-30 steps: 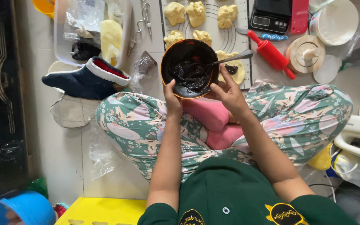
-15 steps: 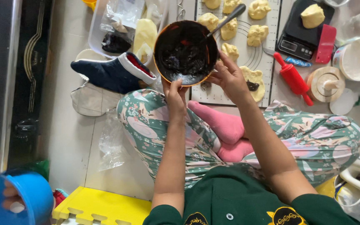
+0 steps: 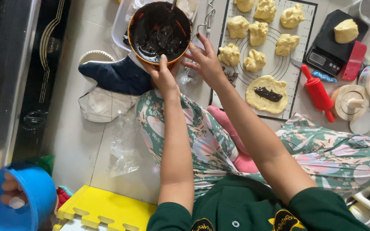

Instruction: The person spreads a dark filling onto flattened dough pieces, rolls them into a spiral shape, and places them into paper liners. The person repeats this process with multiple dough pieces.

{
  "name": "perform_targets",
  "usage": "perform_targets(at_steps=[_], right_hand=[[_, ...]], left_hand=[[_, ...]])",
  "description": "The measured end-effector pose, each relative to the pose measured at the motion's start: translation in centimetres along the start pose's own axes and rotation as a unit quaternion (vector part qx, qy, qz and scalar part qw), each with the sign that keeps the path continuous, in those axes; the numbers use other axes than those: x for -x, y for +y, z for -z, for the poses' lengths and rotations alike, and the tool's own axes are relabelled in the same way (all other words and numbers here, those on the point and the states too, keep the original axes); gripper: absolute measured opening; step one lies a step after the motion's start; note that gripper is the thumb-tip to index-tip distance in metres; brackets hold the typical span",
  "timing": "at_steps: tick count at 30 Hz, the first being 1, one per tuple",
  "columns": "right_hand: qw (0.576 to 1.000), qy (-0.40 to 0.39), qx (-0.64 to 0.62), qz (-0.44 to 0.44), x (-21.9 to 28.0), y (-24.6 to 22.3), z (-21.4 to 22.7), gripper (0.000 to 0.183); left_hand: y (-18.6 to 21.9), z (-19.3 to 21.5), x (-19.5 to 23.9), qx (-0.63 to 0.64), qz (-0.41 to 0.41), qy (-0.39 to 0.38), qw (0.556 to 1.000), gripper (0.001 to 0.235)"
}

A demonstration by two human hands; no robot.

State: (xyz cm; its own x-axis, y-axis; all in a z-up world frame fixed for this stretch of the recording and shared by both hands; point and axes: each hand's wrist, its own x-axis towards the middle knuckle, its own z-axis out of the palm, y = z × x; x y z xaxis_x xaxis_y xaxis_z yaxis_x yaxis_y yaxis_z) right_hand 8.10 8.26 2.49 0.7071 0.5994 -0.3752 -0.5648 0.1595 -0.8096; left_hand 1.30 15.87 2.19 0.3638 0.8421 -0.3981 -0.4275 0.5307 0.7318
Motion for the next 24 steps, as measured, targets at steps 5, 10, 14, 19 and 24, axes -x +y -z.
perform_targets(at_steps=[5,10,14,19,24], right_hand=[[0.998,-0.005,-0.063,0.012,0.6,0.3,1.6,0.064],[0.994,-0.05,-0.098,0.023,1.6,0.8,3.2,0.048],[0.957,-0.066,0.234,0.157,3.2,0.4,2.7,0.058],[0.586,0.028,0.73,0.35,2.9,1.2,0.7,0.073],[0.394,0.055,0.834,0.382,4.0,0.1,-0.7,0.075]], left_hand=[[1.0,-0.6,1.1,-0.101,-0.005,0.059,0.993,0.069],[1.2,-0.7,1.9,-0.196,-0.028,0.102,0.975,0.06],[-0.1,-0.5,2.7,-0.208,-0.06,0.161,0.963,0.068],[-0.9,-0.9,3.2,-0.05,0.058,0.083,0.994,0.06],[-1.9,-0.2,2.8,0.068,0.034,-0.03,0.997,0.06]])
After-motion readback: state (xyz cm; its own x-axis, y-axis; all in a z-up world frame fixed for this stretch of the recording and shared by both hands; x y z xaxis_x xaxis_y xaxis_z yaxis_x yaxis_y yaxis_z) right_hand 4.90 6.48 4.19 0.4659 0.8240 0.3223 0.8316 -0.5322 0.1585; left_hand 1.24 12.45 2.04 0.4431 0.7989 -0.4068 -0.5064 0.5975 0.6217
